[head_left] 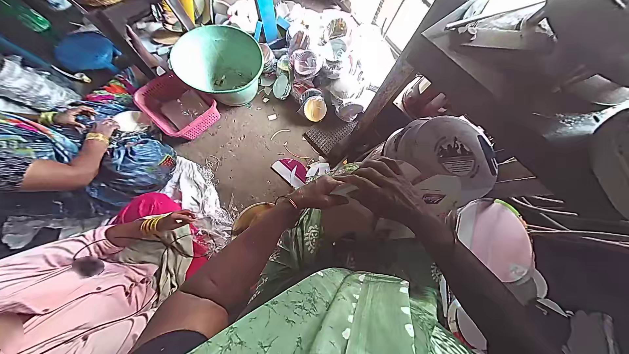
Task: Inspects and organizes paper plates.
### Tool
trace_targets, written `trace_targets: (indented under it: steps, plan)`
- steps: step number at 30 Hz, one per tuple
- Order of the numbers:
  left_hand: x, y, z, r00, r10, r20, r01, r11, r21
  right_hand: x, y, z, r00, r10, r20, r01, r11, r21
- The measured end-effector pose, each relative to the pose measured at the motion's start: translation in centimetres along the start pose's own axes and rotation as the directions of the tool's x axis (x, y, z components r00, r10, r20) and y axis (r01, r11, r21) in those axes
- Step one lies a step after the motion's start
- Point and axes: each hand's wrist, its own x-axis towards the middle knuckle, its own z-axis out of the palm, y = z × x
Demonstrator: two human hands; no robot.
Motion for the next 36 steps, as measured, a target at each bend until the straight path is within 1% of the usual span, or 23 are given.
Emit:
trace_targets:
  steps: [2, 3, 5, 7, 9, 10, 12, 14, 17, 18, 20, 22, 25, 27, 28, 29, 30, 31, 32, 33, 35, 36]
  plan:
    - [0.1, 0.7, 0.1, 0.999, 0.012, 0.031, -0.012, 1.000, -0.014, 0.6, -0.4, 0.2, 0.999, 0.015, -0.039, -0.016, 0.999, -0.036]
    - [0.2, 1.0, 0.2, 1.000, 0.018, 0.019, -0.018, 1.000, -0.017, 0.9, -0.6, 0.3, 0.998, 0.007, -0.067, -0.012, 0.997, -0.072]
    - [0.0, 1.1, 0.3, 0.998, 0.034, -0.046, -0.034, 0.999, -0.013, 1.5, -0.8, 0.7, 0.993, -0.040, -0.114, 0.023, 0.990, -0.139]
    - [-0.7, 1.0, -0.1, 0.994, 0.014, -0.104, -0.012, 1.000, 0.019, 1.9, -1.0, 1.5, 0.986, -0.066, -0.155, 0.041, 0.986, -0.162]
    - [-0.3, 0.8, 0.5, 0.988, -0.007, -0.152, 0.008, 1.000, 0.004, 1.1, -0.9, 1.4, 0.990, -0.053, -0.130, 0.031, 0.985, -0.167]
    - [-0.3, 0.8, 0.8, 0.984, -0.037, -0.173, 0.035, 0.999, -0.015, 0.9, -1.0, 1.4, 0.994, -0.050, -0.102, 0.035, 0.989, -0.143]
    - [-0.5, 0.6, 1.1, 0.977, -0.060, -0.206, 0.055, 0.998, -0.029, 1.1, -1.5, 1.2, 0.995, -0.050, -0.088, 0.048, 0.998, -0.027]
    - [-0.3, 0.5, 1.3, 0.977, -0.060, -0.205, 0.053, 0.998, -0.035, 1.0, -1.6, 0.7, 0.997, -0.019, -0.076, 0.023, 0.999, 0.041]
    - [0.4, 0.5, 1.5, 0.981, -0.007, -0.196, 0.022, 0.997, 0.073, 0.3, -1.1, 0.9, 0.998, 0.024, -0.051, -0.021, 0.998, 0.062]
    - [0.5, 0.7, 1.3, 0.982, -0.014, -0.186, 0.032, 0.995, 0.097, 0.2, -1.0, 1.0, 0.998, 0.026, -0.054, -0.022, 0.998, 0.063]
    - [0.4, 1.1, 1.1, 0.985, -0.057, -0.165, 0.075, 0.992, 0.106, -0.1, -0.5, 1.5, 0.991, 0.049, -0.124, -0.035, 0.993, 0.113]
    - [0.3, 1.4, 1.1, 0.980, -0.084, -0.181, 0.102, 0.991, 0.092, -0.2, 0.3, 2.2, 0.969, 0.115, -0.217, -0.076, 0.981, 0.181]
    - [0.2, 1.8, 1.3, 0.966, -0.089, -0.243, 0.106, 0.993, 0.058, 0.5, -0.4, 3.3, 0.904, 0.309, -0.295, -0.247, 0.941, 0.230]
    - [0.4, 2.0, 1.4, 0.955, -0.089, -0.282, 0.105, 0.994, 0.041, 1.1, -1.1, 3.7, 0.835, 0.476, -0.277, -0.378, 0.861, 0.340]
    - [0.5, 2.2, 1.4, 0.950, -0.093, -0.298, 0.109, 0.993, 0.038, 1.6, -1.5, 3.7, 0.783, 0.567, -0.254, -0.438, 0.794, 0.423]
    - [0.6, 2.3, 1.3, 0.948, -0.088, -0.307, 0.107, 0.993, 0.046, 2.1, -1.7, 3.7, 0.713, 0.667, -0.215, -0.484, 0.690, 0.537]
    - [0.6, 2.3, 1.2, 0.947, -0.073, -0.312, 0.096, 0.994, 0.058, 2.6, -1.6, 3.4, 0.630, 0.763, -0.144, -0.523, 0.554, 0.647]
    - [0.6, 2.2, 1.3, 0.947, -0.062, -0.316, 0.084, 0.995, 0.057, 3.1, -1.2, 3.2, 0.559, 0.824, -0.097, -0.539, 0.449, 0.712]
    - [0.6, 2.0, 1.4, 0.942, -0.062, -0.329, 0.078, 0.996, 0.036, 3.5, -0.7, 3.1, 0.536, 0.839, -0.088, -0.539, 0.421, 0.730]
    - [0.5, 1.8, 1.5, 0.935, -0.087, -0.344, 0.088, 0.996, -0.013, 3.5, -0.3, 2.8, 0.576, 0.810, -0.112, -0.543, 0.481, 0.688]
    - [0.3, 1.7, 1.2, 0.910, -0.212, -0.356, 0.170, 0.974, -0.148, 3.0, 0.0, 2.5, 0.737, 0.658, -0.152, -0.525, 0.700, 0.485]
    - [0.3, 1.8, 1.0, 0.895, -0.267, -0.357, 0.204, 0.958, -0.203, 2.6, 0.3, 2.6, 0.801, 0.577, -0.160, -0.495, 0.789, 0.364]
